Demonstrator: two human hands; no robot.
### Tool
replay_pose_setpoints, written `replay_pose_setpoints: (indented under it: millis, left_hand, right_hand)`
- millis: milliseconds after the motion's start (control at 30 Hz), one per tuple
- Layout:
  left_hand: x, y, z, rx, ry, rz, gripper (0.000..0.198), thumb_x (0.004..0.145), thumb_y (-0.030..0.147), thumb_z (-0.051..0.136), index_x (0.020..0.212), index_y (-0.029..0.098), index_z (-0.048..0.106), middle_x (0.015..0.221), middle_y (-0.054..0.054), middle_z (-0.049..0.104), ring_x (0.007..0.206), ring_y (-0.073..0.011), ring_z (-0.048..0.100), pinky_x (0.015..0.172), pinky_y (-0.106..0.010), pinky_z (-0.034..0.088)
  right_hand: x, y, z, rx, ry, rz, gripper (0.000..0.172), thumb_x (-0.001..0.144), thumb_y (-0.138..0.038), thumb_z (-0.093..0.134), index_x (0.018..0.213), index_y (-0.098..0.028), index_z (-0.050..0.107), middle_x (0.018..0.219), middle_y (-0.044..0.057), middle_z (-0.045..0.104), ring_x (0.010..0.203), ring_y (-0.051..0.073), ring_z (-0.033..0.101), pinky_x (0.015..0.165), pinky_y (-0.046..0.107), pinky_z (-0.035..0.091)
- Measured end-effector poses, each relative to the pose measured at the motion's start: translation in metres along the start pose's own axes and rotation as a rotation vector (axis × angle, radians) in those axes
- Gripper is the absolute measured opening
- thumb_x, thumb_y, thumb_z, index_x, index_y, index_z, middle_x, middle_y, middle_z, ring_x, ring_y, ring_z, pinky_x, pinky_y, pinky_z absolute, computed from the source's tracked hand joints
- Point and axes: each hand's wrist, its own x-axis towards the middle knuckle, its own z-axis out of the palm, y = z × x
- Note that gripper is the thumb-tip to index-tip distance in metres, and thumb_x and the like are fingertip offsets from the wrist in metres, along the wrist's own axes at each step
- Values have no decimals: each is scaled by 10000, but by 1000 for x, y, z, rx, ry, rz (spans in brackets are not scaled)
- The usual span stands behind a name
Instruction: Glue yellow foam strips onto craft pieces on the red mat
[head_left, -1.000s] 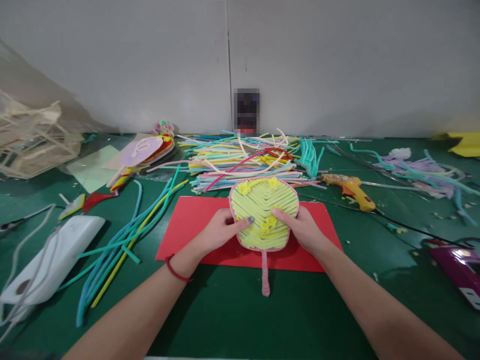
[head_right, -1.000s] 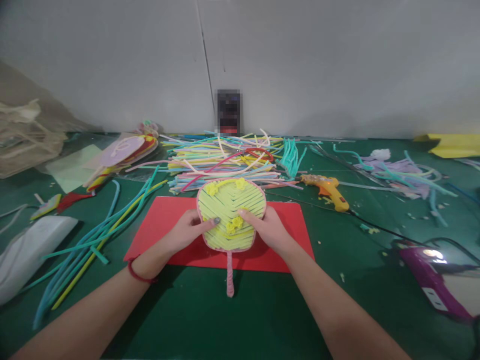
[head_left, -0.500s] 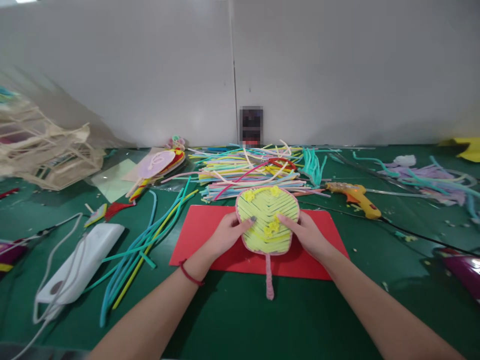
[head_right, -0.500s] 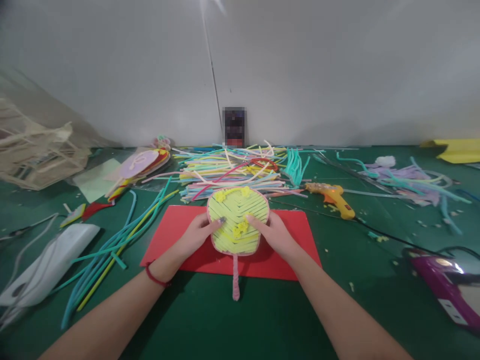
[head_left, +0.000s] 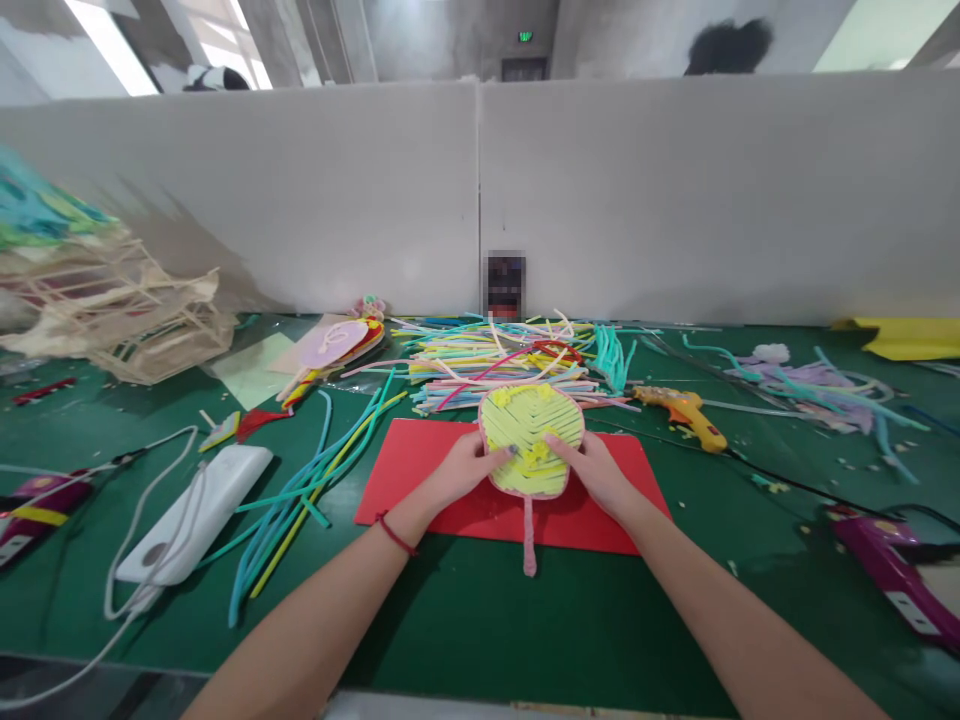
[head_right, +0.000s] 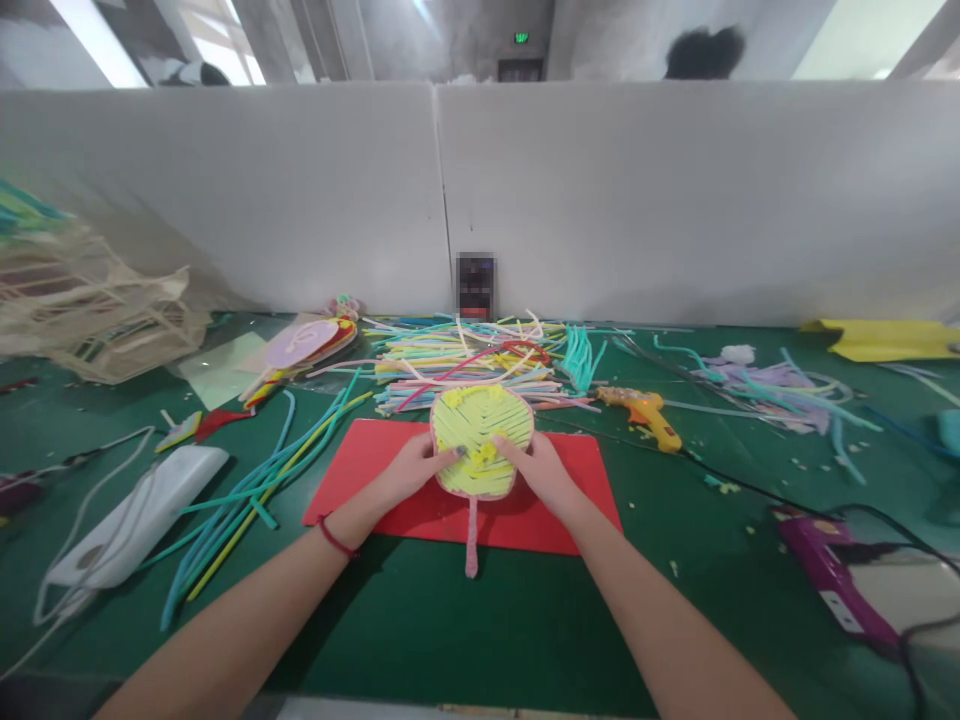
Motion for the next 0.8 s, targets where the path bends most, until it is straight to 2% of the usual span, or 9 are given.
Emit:
replay_pose_setpoints:
  millis: [133,233,333,400,467,567,667,800]
  left_hand:
    - [1,-2,-1,-42,44,5,445,635,468,746,933,142,691,983,-105,721,944,-282,650,841,-404,508]
    - [1,-2,-1,-78,72,18,416,642,475,740,882,138,694,955,-105,724,907,-271,655,838,-398,506]
    - [1,1,-3,-128,116,33,401,609,395,786,890,129,680,961,-104,718,913,-261,646,835,-378,503]
    - [1,3,-6,-179,151,46,436,614,362,790,958,134,652,1004,-101,704,931,-248,640,827,-360,502]
    - [1,6,-8,-259,158,36,466,632,372,778,1009,145,625,1025,-100,693,913,-227,645,804,-331,506]
    - [-4,10,-5,-368,98,-33,426,637,383,775,962,141,641,932,-100,703,777,-193,663,719,-288,513]
    - [-13,10,6,-422,12,-117,332,659,345,769,900,139,672,826,-81,702,663,-153,648,632,-243,500]
    - [-21,1,23,-492,-173,-270,309,639,277,785,894,136,684,725,-48,679,581,-123,614,572,-220,474]
  right_hand:
    - [-2,-4,3,-14,-13,-25,438,620,-440,765,982,-205,690,1036,67,712,973,292,649,867,474,518]
    - [-1,0,2,2,6,-39,408,625,-440,764,949,-205,685,989,57,721,934,263,656,828,418,533]
    - [2,5,-1,50,30,-36,397,650,-496,729,915,-206,667,863,41,724,752,206,663,658,324,543]
    - [4,7,-2,72,24,-35,444,695,-599,636,891,-201,651,728,30,700,578,169,616,493,277,484]
    - [5,6,-3,99,4,-41,505,735,-661,537,909,-197,636,683,24,673,479,137,547,397,244,391]
    - [2,0,-3,102,-30,-80,456,759,-578,577,1029,-213,617,801,22,669,510,108,518,397,212,340]
    - [-3,-4,-2,60,-135,-79,451,751,-492,632,1128,-246,598,757,8,652,521,100,495,424,204,330]
    - [-11,-5,-2,54,-318,-29,440,716,-503,654,1074,-249,634,716,17,645,495,93,459,423,210,316]
